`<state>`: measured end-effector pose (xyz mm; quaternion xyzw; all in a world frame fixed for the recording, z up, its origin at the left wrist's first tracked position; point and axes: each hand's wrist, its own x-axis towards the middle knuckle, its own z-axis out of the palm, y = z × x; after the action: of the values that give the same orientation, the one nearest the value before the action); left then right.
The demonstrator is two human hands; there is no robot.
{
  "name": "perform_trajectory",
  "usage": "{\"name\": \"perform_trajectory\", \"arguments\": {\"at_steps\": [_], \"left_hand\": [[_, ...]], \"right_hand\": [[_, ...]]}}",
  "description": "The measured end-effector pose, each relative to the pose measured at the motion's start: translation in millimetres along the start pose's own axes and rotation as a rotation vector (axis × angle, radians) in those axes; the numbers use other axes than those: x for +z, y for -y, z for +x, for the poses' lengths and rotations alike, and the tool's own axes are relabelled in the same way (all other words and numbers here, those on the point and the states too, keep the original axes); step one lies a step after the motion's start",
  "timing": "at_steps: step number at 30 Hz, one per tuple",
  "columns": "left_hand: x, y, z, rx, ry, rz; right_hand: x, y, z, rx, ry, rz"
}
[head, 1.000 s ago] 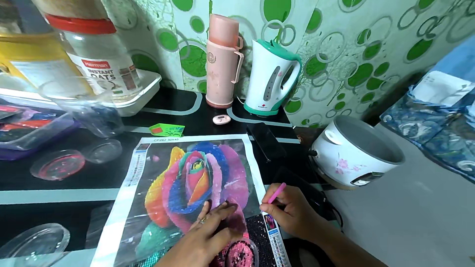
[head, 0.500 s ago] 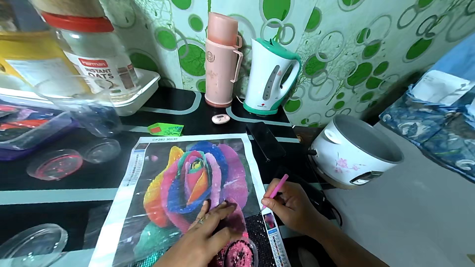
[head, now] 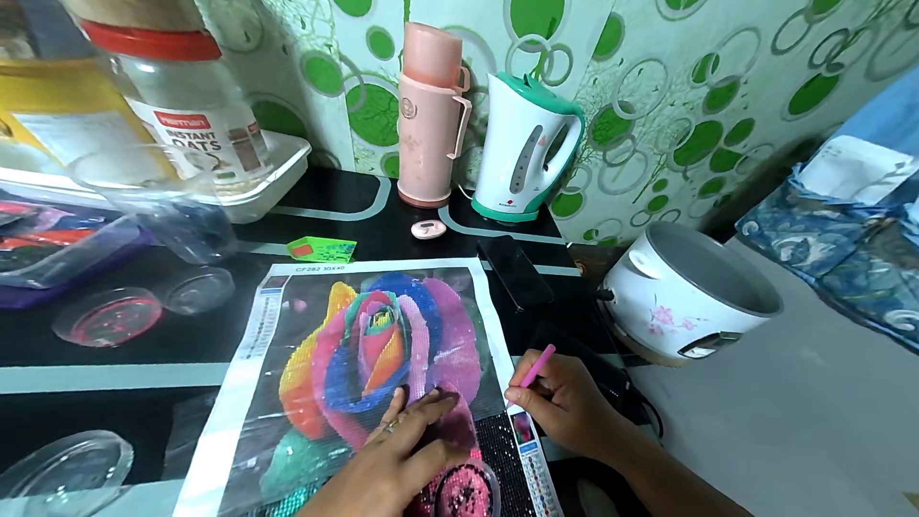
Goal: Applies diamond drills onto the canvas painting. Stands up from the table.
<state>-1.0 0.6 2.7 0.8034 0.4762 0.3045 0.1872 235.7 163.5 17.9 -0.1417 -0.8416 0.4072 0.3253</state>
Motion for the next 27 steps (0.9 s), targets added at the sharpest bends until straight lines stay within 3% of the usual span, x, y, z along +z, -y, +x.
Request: {"name": "perform_trajectory", "arguments": {"at_steps": [9, 15, 20, 27], "left_hand": [[-0.1, -0.4, -0.5, -0.003, -0.001, 0.003], [2.4, 1.0, -1.6, 0.012, -0.031, 0.029], [4.6, 2.4, -1.4, 0.021, -0.043, 0.050], [3.9, 1.5, -1.3, 0.033, -0.050, 0.055]], "right_hand": [[-0.2, 0.0, 0.6, -0.001, 0.006, -0.016], [1.3, 11.5, -1.9, -0.070, -0.139, 0.112], [23.0, 32.8, -12.7, -0.193, 0.036, 0.265], [39.0, 35.8, -14.3, -0.268, 0.140, 0.097]]}}
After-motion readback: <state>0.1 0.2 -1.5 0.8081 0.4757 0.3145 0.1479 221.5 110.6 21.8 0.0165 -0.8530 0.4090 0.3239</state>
